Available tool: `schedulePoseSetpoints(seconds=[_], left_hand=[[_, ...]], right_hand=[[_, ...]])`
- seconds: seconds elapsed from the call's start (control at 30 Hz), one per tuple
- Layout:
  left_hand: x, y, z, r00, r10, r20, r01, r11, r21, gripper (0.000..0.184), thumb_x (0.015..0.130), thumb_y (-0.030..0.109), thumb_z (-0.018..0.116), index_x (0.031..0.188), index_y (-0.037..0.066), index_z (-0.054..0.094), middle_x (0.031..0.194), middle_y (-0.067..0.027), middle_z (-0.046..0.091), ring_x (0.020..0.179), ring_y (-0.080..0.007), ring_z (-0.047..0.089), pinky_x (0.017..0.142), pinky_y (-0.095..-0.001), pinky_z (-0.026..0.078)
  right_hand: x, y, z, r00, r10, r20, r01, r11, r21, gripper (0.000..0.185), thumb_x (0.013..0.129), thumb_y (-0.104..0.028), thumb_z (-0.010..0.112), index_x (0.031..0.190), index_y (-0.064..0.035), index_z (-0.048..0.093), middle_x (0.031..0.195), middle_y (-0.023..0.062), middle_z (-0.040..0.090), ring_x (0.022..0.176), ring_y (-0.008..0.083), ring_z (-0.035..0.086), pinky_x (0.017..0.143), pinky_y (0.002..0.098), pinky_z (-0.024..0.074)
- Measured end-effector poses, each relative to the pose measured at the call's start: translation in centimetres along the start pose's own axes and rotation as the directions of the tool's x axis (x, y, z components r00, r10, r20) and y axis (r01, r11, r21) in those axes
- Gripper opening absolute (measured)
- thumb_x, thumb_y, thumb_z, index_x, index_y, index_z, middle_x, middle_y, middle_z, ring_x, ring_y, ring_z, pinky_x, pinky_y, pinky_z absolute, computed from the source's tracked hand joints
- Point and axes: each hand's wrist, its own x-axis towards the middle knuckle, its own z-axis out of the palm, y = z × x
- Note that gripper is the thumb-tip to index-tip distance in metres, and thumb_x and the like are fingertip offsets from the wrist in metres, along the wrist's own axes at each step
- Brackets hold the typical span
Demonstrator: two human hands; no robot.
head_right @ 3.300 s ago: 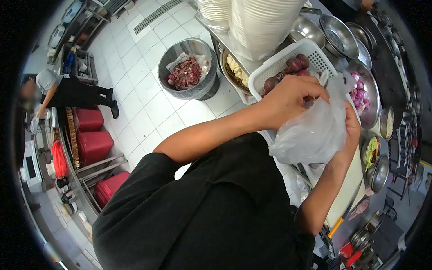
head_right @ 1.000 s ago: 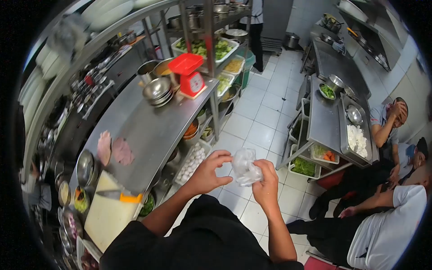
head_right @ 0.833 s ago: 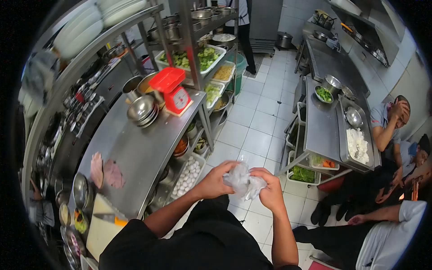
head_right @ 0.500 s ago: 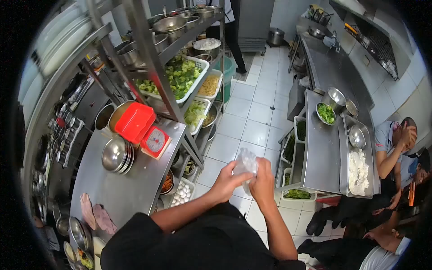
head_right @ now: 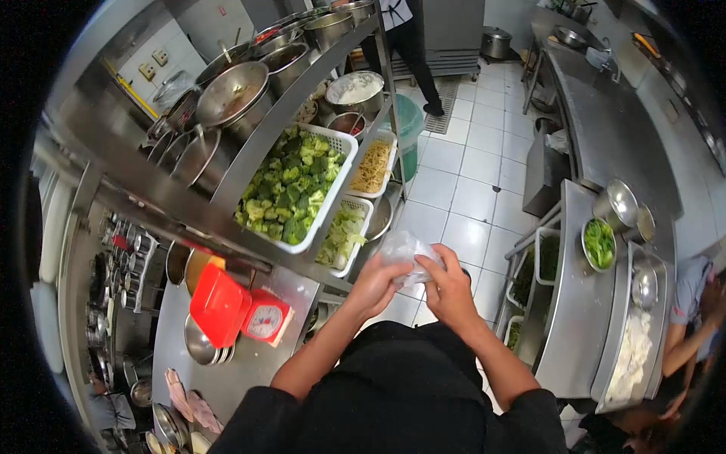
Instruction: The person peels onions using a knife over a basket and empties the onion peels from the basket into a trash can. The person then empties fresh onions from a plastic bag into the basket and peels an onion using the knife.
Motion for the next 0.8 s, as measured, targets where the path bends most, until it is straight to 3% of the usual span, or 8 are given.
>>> schedulePoseSetpoints(seconds=[0.17, 0.3, 0.5, 0.57, 0.67, 0.73, 0.77, 0.8], left_hand=[[6.4, 2.3, -0.2, 0.98, 0.155, -0.124, -0.109, 0.943, 0.314, 0.059, 0.089, 0.012, 0.07, 0.14, 0.002, 0.043, 0.123, -0.0114, 0.058, 0.109, -0.0167, 0.058, 0.092, -0.0311, 0.049], [12.4, 3.3, 0.2, 0.91, 0.153, -0.384, -0.056, 0.966, 0.253, 0.051, 0.089, 0.011, 0.069, 0.135, 0.001, 0.049, 0.123, -0.0117, 0.058, 0.107, -0.0161, 0.059, 0.092, -0.03, 0.049], [18.4, 6.8, 4.2, 0.821, 0.218, -0.527, -0.011, 0.93, 0.368, 0.05, 0.089, 0.012, 0.071, 0.133, 0.0, 0.051, 0.122, -0.0126, 0.06, 0.107, -0.0156, 0.061, 0.092, -0.0288, 0.049], [19.3, 6.8, 4.6, 0.787, 0.218, -0.577, 0.019, 0.926, 0.376, 0.049, 0.089, 0.01, 0.071, 0.133, 0.0, 0.051, 0.122, -0.0128, 0.06, 0.107, -0.0159, 0.061, 0.092, -0.0293, 0.049], [19.3, 6.2, 4.4, 0.731, 0.234, -0.642, 0.038, 0.924, 0.38, 0.047, 0.089, 0.009, 0.071, 0.131, 0.001, 0.053, 0.122, -0.0127, 0.061, 0.106, -0.0169, 0.061, 0.092, -0.0303, 0.05], [18.0, 5.2, 4.4, 0.691, 0.24, -0.682, 0.036, 0.931, 0.364, 0.045, 0.089, 0.01, 0.072, 0.13, 0.001, 0.054, 0.121, -0.0123, 0.061, 0.105, -0.0172, 0.061, 0.092, -0.0304, 0.05], [17.4, 5.3, 4.9, 0.665, 0.243, -0.706, 0.053, 0.928, 0.369, 0.044, 0.089, 0.011, 0.072, 0.128, 0.001, 0.056, 0.12, -0.0114, 0.062, 0.104, -0.0171, 0.06, 0.092, -0.0301, 0.05], [17.0, 5.2, 4.7, 0.651, 0.268, -0.71, 0.035, 0.924, 0.38, 0.044, 0.089, 0.012, 0.072, 0.128, 0.001, 0.056, 0.119, -0.011, 0.062, 0.103, -0.0169, 0.06, 0.091, -0.03, 0.05]], right_hand=[[13.8, 11.4, -4.4, 0.955, -0.084, -0.285, 0.066, 0.995, -0.071, 0.041, 0.078, 0.008, 0.055, 0.117, 0.0012, 0.061, 0.123, 0.021, 0.059, 0.11, 0.0342, 0.061, 0.098, 0.0376, 0.0465], [29.3, 14.2, -11.0, 0.667, -0.026, -0.745, 0.208, 0.966, 0.152, 0.03, 0.09, -0.001, 0.06, 0.119, 0.0044, 0.057, 0.12, 0.0171, 0.062, 0.112, 0.0266, 0.059, 0.099, 0.039, 0.0452], [47.3, 14.9, -13.1, 0.362, -0.045, -0.931, 0.73, 0.635, 0.253, 0.026, 0.089, 0.0, 0.066, 0.114, 0.0052, 0.061, 0.11, 0.0169, 0.067, 0.099, 0.021, 0.064, 0.091, 0.0331, 0.0506], [50.9, 17.6, -9.5, 0.416, -0.029, -0.909, 0.613, 0.747, 0.256, 0.028, 0.089, 0.001, 0.066, 0.115, 0.0045, 0.059, 0.11, 0.0165, 0.066, 0.099, 0.0217, 0.065, 0.091, 0.0332, 0.0511], [58.0, 29.0, 1.6, 0.588, -0.132, -0.798, 0.256, 0.966, 0.029, 0.042, 0.089, -0.014, 0.068, 0.124, 0.0029, 0.053, 0.115, 0.02, 0.062, 0.105, 0.0319, 0.06, 0.094, 0.0425, 0.0477], [60.0, 40.3, 11.1, 0.988, -0.069, -0.139, 0.058, 0.995, -0.079, 0.071, 0.081, -0.033, 0.075, 0.134, 0.004, 0.045, 0.133, 0.0274, 0.051, 0.125, 0.0428, 0.046, 0.107, 0.0422, 0.0374], [57.4, 41.0, 12.3, 0.916, 0.272, 0.296, -0.246, 0.962, -0.121, 0.088, 0.074, -0.041, 0.08, 0.14, 0.0036, 0.04, 0.136, 0.0274, 0.051, 0.127, 0.0421, 0.049, 0.106, 0.0428, 0.0407], [54.6, 47.4, 15.9, 0.913, 0.069, 0.401, -0.122, 0.987, 0.109, 0.097, 0.069, -0.045, 0.082, 0.141, 0.004, 0.04, 0.131, 0.027, 0.056, 0.122, 0.0417, 0.055, 0.101, 0.0439, 0.0457]])
